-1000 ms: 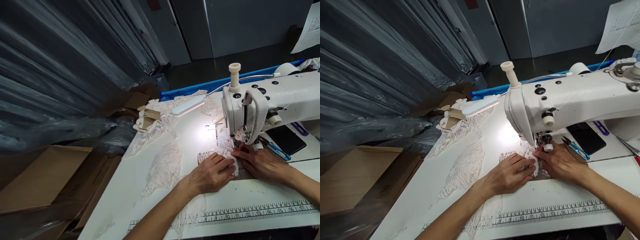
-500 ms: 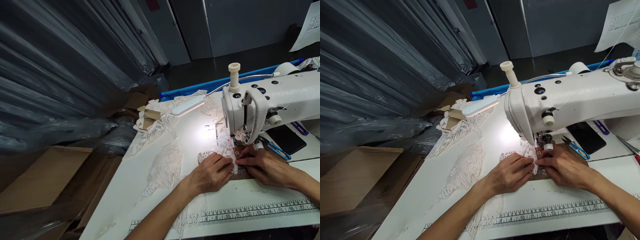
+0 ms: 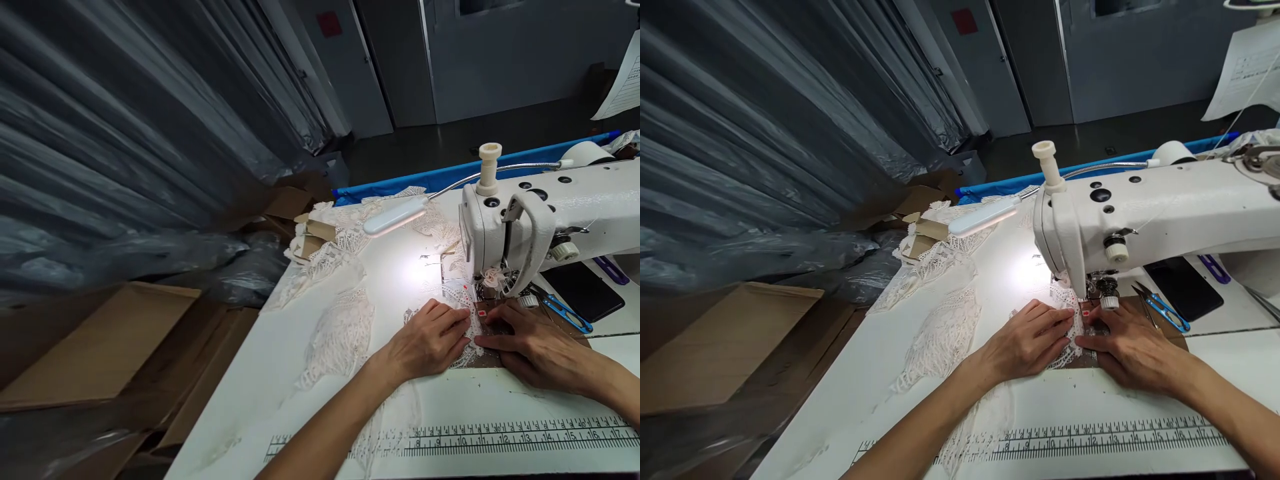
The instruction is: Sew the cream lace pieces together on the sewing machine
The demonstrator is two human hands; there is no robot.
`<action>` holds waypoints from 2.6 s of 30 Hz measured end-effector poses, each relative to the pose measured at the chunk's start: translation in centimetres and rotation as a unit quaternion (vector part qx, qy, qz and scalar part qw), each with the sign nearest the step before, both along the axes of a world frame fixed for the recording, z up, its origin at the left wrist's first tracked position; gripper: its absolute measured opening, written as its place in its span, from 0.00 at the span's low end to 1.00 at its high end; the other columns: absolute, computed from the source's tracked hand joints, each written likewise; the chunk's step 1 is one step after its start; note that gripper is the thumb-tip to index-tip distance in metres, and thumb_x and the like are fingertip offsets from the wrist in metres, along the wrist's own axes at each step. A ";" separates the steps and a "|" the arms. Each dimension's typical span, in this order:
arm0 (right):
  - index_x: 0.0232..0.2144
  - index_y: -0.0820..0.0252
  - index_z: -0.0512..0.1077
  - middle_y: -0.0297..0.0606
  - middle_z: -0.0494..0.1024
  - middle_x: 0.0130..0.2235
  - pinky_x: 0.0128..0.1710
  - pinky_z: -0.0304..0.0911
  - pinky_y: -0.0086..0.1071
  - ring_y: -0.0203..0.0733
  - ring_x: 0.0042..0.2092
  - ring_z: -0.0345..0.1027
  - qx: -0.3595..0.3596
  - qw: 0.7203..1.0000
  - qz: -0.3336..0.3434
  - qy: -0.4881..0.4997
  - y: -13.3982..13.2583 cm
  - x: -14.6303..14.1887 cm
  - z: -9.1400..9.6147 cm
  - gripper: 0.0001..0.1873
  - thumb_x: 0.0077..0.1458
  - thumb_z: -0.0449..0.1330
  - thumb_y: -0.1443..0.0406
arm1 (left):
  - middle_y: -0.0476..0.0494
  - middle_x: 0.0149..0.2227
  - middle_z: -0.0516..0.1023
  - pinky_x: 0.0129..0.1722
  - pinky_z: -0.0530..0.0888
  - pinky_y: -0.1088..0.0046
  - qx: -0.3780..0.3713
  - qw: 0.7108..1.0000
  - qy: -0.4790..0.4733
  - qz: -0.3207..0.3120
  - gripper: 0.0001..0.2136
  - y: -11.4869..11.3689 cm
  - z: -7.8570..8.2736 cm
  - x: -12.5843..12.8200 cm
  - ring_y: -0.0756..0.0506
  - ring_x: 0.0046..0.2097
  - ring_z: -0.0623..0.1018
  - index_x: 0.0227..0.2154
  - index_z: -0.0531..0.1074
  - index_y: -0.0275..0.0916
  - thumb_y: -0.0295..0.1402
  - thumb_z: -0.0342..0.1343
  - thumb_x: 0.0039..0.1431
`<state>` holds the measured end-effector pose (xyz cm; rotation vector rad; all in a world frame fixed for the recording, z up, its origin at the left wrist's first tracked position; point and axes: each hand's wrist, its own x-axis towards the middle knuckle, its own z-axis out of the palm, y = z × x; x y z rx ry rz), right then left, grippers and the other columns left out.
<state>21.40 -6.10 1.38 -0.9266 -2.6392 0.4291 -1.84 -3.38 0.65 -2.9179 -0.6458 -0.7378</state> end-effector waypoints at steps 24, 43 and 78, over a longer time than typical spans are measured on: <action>0.51 0.54 0.68 0.47 0.67 0.50 0.43 0.66 0.47 0.50 0.47 0.64 0.064 0.996 -0.010 -0.069 -0.6 -0.5 -0.4 0.22 0.55 0.53 0.75 | 0.34 0.47 0.76 0.35 0.71 0.65 0.046 0.997 0.069 0.010 0.13 -0.2 0.1 0.2 0.44 0.37 0.72 0.46 0.68 0.28 0.30 0.47 0.64; 0.41 0.61 0.75 0.46 0.72 0.40 0.38 0.67 0.39 0.45 0.39 0.65 0.079 0.996 0.004 0.039 0.9 0.8 -1.0 0.15 0.56 0.51 0.73 | 0.36 0.46 0.76 0.33 0.70 0.65 -0.012 1.000 0.024 0.009 0.11 -0.1 -0.4 0.2 0.45 0.37 0.72 0.46 0.69 0.33 0.29 0.47 0.63; 0.51 0.52 0.70 0.47 0.67 0.47 0.42 0.64 0.45 0.50 0.45 0.64 0.038 0.999 -0.001 -0.036 -0.5 -0.3 0.0 0.22 0.56 0.53 0.73 | 0.31 0.48 0.75 0.34 0.73 0.65 0.039 0.995 0.086 0.012 0.15 -0.4 0.0 0.4 0.43 0.38 0.73 0.48 0.67 0.27 0.31 0.45 0.64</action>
